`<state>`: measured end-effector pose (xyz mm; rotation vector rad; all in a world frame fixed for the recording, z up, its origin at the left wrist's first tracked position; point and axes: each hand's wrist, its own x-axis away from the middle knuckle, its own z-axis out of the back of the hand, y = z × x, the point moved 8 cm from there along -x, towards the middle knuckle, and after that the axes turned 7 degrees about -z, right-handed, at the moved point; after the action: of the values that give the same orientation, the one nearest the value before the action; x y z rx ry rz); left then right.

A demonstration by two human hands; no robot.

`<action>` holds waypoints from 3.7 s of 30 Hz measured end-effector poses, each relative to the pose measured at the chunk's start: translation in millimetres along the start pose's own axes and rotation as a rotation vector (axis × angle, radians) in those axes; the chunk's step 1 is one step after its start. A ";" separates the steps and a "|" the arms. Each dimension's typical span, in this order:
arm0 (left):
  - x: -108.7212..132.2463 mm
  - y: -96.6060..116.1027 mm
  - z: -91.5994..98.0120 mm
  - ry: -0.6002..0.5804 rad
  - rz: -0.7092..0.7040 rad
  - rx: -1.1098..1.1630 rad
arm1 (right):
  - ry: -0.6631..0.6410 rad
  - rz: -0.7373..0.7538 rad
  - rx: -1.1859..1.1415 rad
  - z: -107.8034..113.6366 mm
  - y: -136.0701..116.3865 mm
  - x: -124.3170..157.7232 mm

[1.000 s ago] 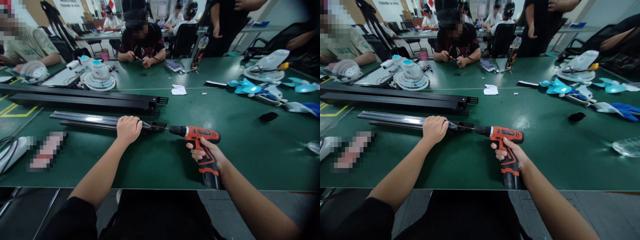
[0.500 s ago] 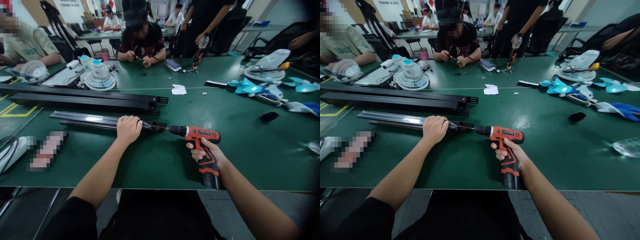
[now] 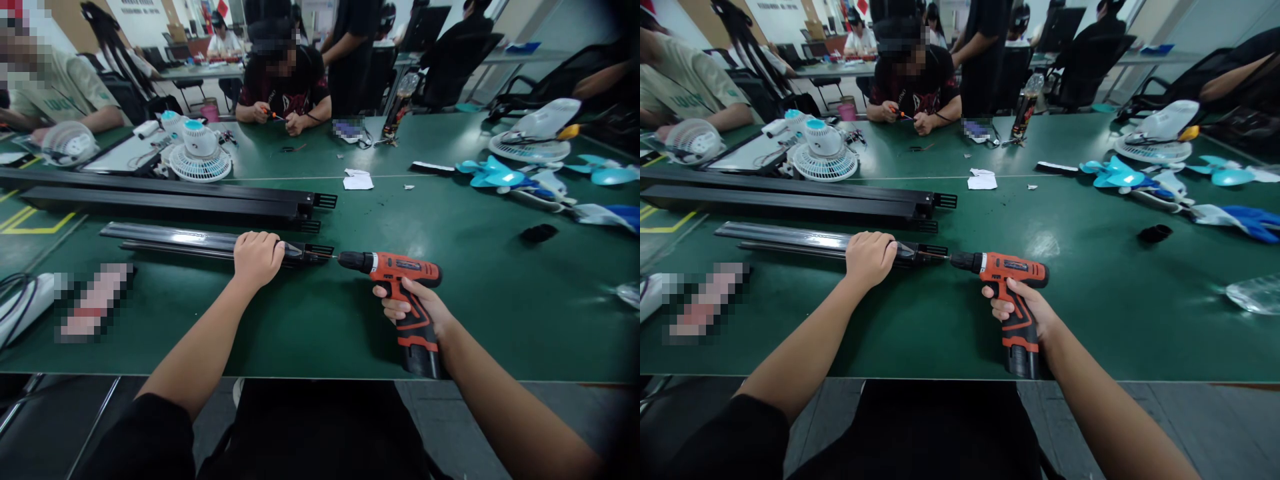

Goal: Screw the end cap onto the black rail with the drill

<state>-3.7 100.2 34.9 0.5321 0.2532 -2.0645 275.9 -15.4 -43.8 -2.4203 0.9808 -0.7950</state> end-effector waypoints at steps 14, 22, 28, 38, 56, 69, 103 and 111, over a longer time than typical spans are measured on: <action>-0.2 0.6 -0.1 -0.017 0.008 0.003 | 0.020 -0.001 0.018 2.2 -1.2 0.1; -0.2 0.7 0.7 -0.006 0.006 -0.006 | 0.016 0.013 0.026 -0.4 -1.8 -0.2; -0.1 -0.5 -1.0 -0.024 0.015 0.011 | 0.054 0.018 0.051 0.5 -2.3 0.4; -0.1 0.2 0.8 0.003 0.007 0.010 | 0.058 0.016 0.079 0.4 -1.6 0.6; -0.4 0.7 1.0 -0.008 0.009 -0.001 | 0.036 -0.001 0.077 1.4 -0.4 0.0; 0.0 0.6 -0.4 0.001 -0.001 -0.016 | 0.065 0.008 0.079 2.4 -1.5 0.1; 0.5 2.1 -0.8 0.066 -0.034 -0.101 | -0.031 0.016 0.030 -0.5 -0.3 -1.2; 1.0 3.1 -0.4 0.071 -0.034 -0.110 | -0.035 0.032 0.022 -2.7 -0.5 -1.2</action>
<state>-1.4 97.9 34.2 0.5372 0.4182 -2.0537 273.7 -14.6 -41.9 -2.3850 0.9901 -0.7460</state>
